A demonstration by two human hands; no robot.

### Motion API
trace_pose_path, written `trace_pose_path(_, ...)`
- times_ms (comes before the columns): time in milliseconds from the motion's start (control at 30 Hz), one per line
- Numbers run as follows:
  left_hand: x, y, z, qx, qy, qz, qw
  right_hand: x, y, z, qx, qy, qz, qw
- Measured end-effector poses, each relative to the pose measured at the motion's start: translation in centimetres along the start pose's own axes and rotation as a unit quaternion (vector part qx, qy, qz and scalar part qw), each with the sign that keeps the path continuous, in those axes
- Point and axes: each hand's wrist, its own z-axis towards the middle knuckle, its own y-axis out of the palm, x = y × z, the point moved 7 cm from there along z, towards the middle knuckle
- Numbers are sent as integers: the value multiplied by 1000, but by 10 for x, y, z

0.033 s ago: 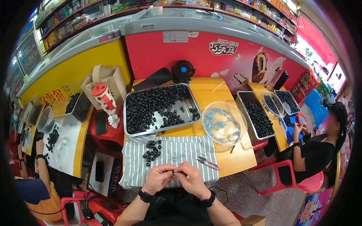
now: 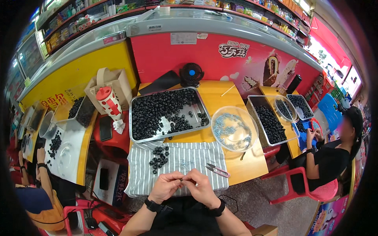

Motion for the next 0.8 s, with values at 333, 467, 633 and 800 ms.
trace_pose_path(333,5,8,-17,-9,-16,-61,998,27,-6,1,43,188,168,967)
trace_pose_path(467,20,-3,-36,45,32,-85,995,11,2,25,8,36,-139,990)
trace_pose_path(633,33,-32,-49,72,66,-99,990,-6,30,54,-64,-13,-297,953)
trace_pose_path(800,30,-33,-45,63,45,-98,992,-10,37,86,-74,-46,-344,935)
